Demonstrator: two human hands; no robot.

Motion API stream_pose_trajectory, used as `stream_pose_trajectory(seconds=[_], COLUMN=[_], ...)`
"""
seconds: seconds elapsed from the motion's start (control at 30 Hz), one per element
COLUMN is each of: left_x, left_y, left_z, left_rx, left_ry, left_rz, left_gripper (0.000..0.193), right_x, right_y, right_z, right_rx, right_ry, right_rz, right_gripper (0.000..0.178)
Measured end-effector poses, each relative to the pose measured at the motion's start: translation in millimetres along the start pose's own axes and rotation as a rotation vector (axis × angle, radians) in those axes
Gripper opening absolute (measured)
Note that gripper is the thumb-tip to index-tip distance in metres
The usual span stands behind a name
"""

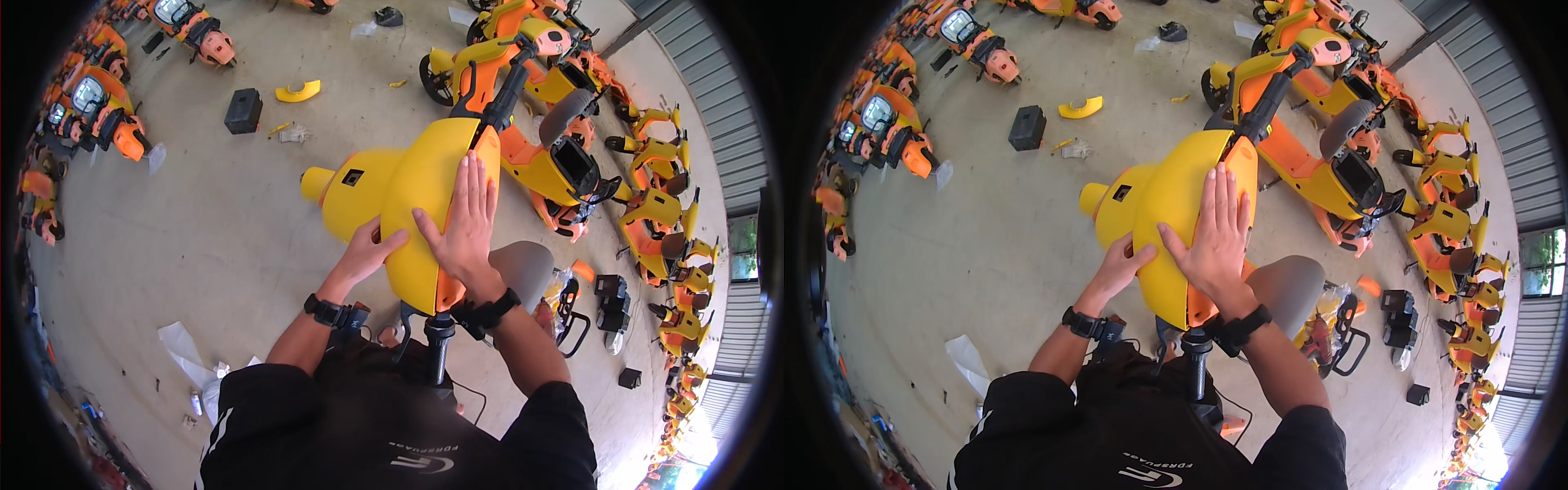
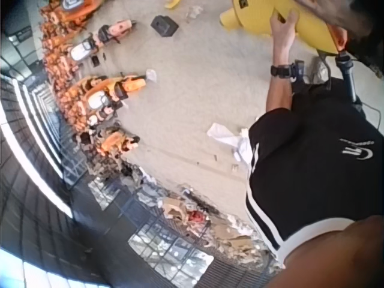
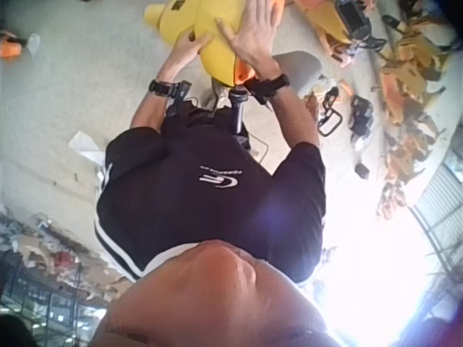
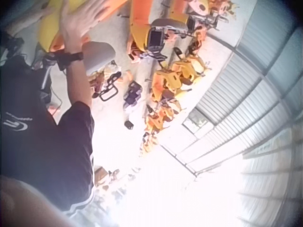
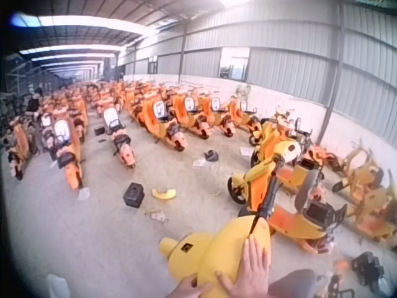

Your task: The person attaches the front plastic handlebar cover to a yellow electric scooter, using an electric screwdriver to fasten the screws from the underside and front of the panel.

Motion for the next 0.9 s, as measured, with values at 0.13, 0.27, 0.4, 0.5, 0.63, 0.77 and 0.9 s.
stream_pose_trajectory(seconds=[0.13, 0.27, 0.4, 0.5, 0.63, 0.77, 0.9], left_x=[0, 6, 9, -5, -28, -34, -25], left_y=[0, 14, 18, 19, 22, 18, 13], left_z=[-12, -37, -43, -43, -21, -15, -6], left_rx=[-0.032, 0.065, 0.087, 0.033, -0.161, -0.239, -0.312], left_ry=[-0.029, 0.211, 0.311, 0.230, 0.244, 0.170, 0.022], left_rz=[0.048, 0.160, 0.148, 0.073, -0.142, -0.310, -0.462], left_gripper=[0.054, 0.055, 0.053, 0.051, 0.048, 0.040, 0.037], right_x=[-3, -14, -14, -16, -18, -18, -16], right_y=[-4, -8, -3, -3, -8, -9, -5], right_z=[-3, -5, -3, -7, -8, -5, 0], right_rx=[0.019, -0.294, -0.342, -0.302, -0.292, -0.292, -0.286], right_ry=[0.050, 0.184, 0.127, 0.170, 0.212, 0.223, 0.239], right_rz=[-0.017, -0.165, -0.032, -0.046, -0.081, -0.072, -0.101], right_gripper=[0.100, 0.112, 0.116, 0.110, 0.099, 0.097, 0.098])
Point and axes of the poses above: each hand's wrist, its own y-axis towards the middle knuckle, its own x-axis out of the back of the hand, z = x × y, the point moved 1 cm from there along y, towards the middle knuckle, and after that the axes turned 12 degrees about -y, right-handed, at the moved point
